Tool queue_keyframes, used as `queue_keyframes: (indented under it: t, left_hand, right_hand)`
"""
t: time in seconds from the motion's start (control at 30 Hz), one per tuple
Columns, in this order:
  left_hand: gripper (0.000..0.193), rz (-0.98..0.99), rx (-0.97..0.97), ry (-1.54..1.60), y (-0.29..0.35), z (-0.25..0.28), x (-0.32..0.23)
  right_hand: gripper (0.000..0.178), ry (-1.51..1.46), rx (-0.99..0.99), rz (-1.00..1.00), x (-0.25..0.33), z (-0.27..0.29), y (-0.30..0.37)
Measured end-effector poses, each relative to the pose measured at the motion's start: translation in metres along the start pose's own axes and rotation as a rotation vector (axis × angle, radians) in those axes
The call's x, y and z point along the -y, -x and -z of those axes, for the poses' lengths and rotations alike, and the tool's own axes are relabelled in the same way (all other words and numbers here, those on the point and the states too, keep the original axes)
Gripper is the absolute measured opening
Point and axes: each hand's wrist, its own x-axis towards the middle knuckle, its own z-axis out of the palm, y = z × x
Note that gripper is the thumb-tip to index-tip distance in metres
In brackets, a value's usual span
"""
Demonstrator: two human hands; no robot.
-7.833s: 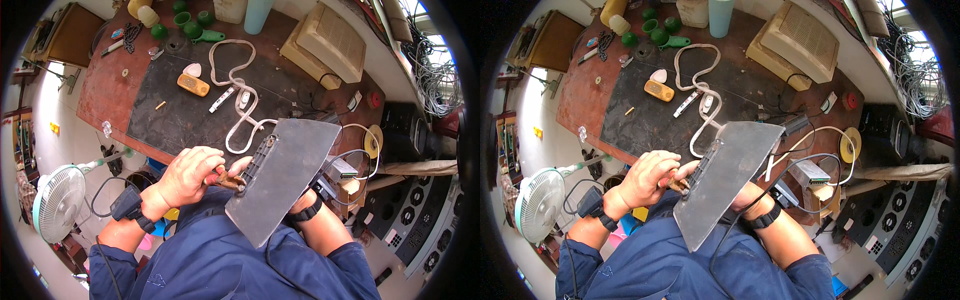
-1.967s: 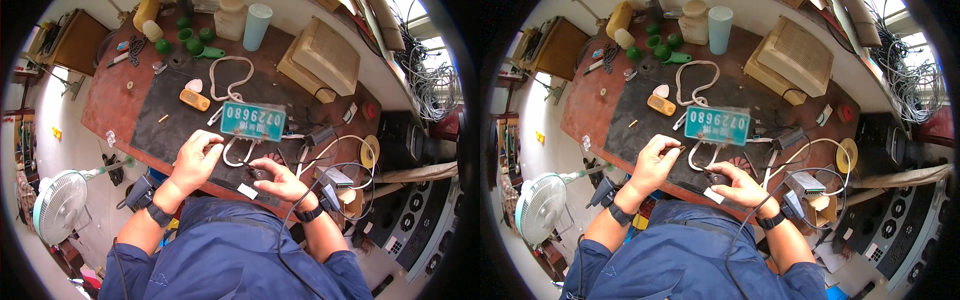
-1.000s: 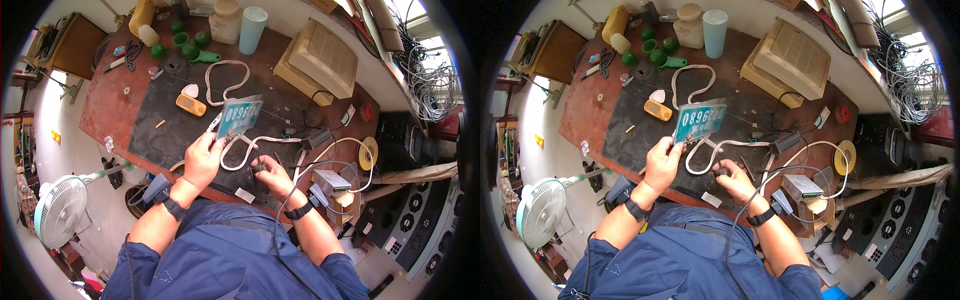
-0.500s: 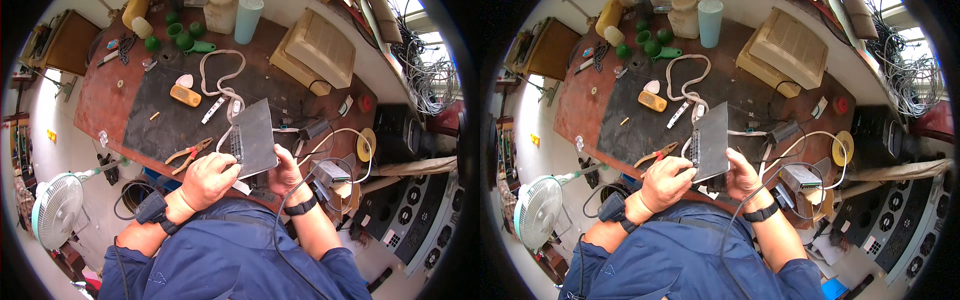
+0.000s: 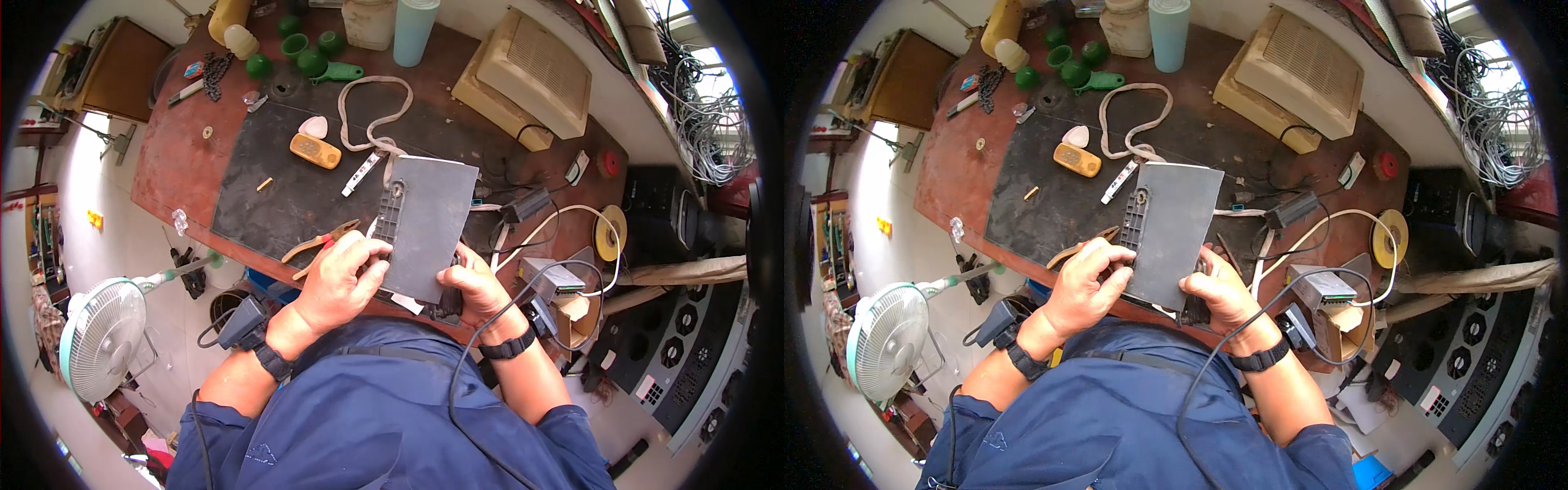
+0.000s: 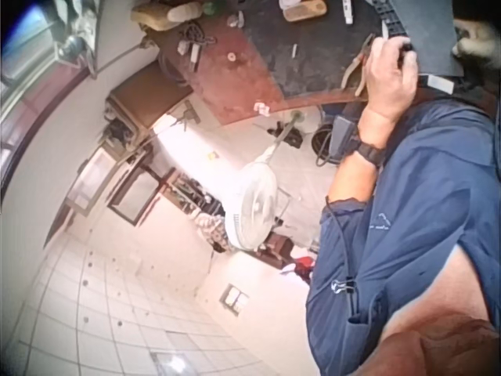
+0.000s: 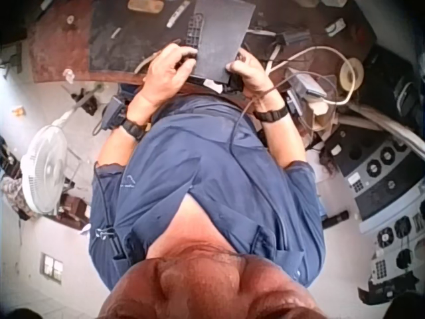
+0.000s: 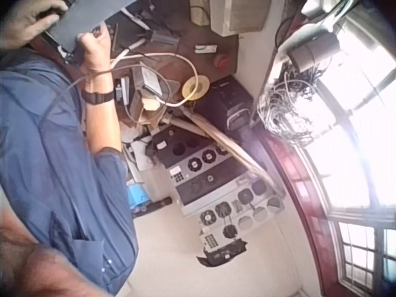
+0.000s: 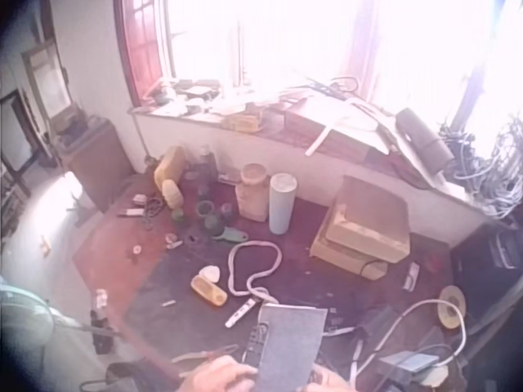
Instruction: Assembling or repairing small electronic components, including using pliers and applying adhesive to a metal plate.
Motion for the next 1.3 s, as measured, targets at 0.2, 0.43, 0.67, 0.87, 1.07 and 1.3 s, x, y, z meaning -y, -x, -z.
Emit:
queue_keyframes:
  t: [0.2,0.43,0.67,0.87,1.07,1.3]
  left_hand:
    - [0.012,0.106,-0.093,0.085,0.002,-0.004,0.001]
    - [0.008,0.026,-0.093,0.055,0.002,-0.001,0.008]
    - [0.008,0.046,-0.112,0.029,0.004,-0.002,0.006]
    - [0.007,0.203,-0.195,0.205,0.003,-0.012,0.014]
    - [0.011,0.577,-0.131,1.194,-0.002,-0.011,0.023]
    - [0.011,0.69,-0.221,1.27,0.005,-0.006,0.025]
  right_hand:
    - [0.07,0.0,-0.006,-0.022,0.001,-0.003,0.001]
    - [0.068,0.01,-0.018,-0.005,0.002,-0.009,0.002]
    - [0.064,0.077,-0.039,0.026,0.004,-0.016,0.001]
    - [0.055,0.264,-0.036,0.161,0.01,-0.034,-0.006]
    - [0.029,0.092,0.165,0.068,0.03,-0.05,-0.014]
    - [0.042,0.611,0.221,0.003,0.017,-0.03,-0.011]
